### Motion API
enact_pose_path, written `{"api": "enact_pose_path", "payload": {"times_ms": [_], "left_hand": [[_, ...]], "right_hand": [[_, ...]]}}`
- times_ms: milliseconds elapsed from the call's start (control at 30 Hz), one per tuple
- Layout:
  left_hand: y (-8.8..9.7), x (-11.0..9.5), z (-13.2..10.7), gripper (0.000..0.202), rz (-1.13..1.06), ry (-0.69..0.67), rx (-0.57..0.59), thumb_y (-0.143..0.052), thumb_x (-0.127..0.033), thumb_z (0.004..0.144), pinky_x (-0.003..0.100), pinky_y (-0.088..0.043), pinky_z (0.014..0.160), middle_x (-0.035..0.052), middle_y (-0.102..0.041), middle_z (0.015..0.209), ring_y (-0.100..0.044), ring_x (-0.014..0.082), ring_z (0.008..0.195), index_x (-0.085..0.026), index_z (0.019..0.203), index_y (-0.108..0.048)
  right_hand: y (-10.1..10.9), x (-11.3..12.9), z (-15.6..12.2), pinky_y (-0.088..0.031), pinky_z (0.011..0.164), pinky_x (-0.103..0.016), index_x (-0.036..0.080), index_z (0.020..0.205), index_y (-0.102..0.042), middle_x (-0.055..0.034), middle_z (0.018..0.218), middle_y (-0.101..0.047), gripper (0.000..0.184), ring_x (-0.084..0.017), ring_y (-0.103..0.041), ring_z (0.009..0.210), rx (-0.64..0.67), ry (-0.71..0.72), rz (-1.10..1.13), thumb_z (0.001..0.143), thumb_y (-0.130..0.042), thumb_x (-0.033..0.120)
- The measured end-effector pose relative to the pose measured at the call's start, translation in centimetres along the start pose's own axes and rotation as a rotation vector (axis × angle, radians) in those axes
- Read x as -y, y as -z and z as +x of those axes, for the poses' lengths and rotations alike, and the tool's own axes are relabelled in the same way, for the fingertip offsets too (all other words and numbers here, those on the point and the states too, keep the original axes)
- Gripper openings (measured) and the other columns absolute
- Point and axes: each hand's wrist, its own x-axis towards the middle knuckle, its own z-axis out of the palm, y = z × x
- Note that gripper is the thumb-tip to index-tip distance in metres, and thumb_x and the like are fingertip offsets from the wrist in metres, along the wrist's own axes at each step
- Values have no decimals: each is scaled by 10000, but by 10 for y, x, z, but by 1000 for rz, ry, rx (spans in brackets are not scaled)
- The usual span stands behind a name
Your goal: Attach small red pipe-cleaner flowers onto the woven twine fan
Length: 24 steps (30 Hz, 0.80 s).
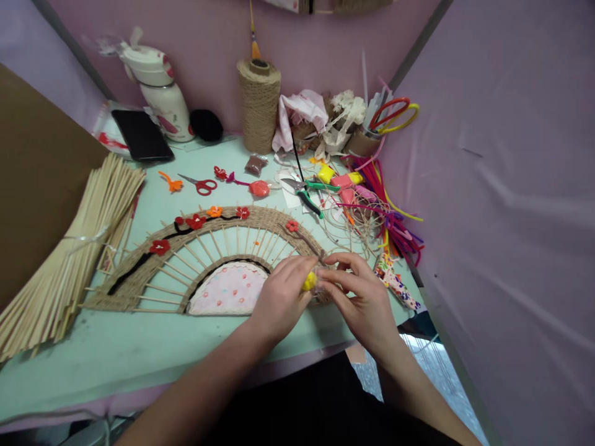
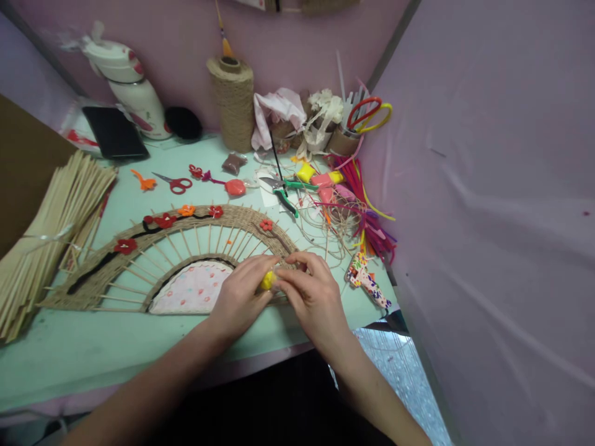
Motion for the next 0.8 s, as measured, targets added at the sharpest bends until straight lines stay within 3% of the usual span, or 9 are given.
{"api": "enact_pose_path", "payload": {"times_ms": [267, 533, 600, 733, 800], "left_hand": [[1, -5, 5, 339, 29, -29, 34, -533, -65, 832, 417, -546, 933, 129, -697, 1089, -636, 231, 1047, -123, 1164, -562], [-1, -2, 4, 329, 33, -46, 36, -488, -86, 862, 428, -534, 953, 121, -691, 1101, -633, 229, 1060, -145, 1173, -575], [0, -2, 5, 331, 37, -53, 58, -502, -84, 853, 432, -527, 962, 127, -685, 1123, -625, 237, 1075, -139, 1169, -581], [1, -1, 13, 347, 52, 24, 112, -531, -72, 825, 454, -504, 985, 117, -675, 1151, -607, 249, 1107, -161, 1155, -592], [0, -2, 20, 337, 49, 72, 125, -544, -77, 821, 449, -502, 980, 108, -674, 1152, -603, 246, 1106, -168, 1141, -595]], "right_hand": [[-4, 4, 2, -532, 730, -352, 243, 907, -698, -81, 1097, -641, 102, -202, -612, 929, -28, -28, -8, 853, -627, 194], [-10, 4, 6, -511, 871, -420, 233, 738, -614, -76, 1104, -673, 116, -231, -612, 1026, -78, 7, -56, 750, -601, 118], [-7, 3, 7, -525, 818, -391, 225, 707, -607, -82, 1139, -673, 99, -229, -623, 1001, -40, -97, 52, 717, -614, 126], [10, -7, 9, -520, 641, -303, 187, 637, -580, -114, 1232, -655, 119, -211, -656, 912, 111, -437, 554, 739, -630, 222], [19, -14, 7, -508, 641, -293, 184, 650, -594, -113, 1266, -639, 127, -218, -647, 963, 32, -481, 641, 757, -640, 233]]}}
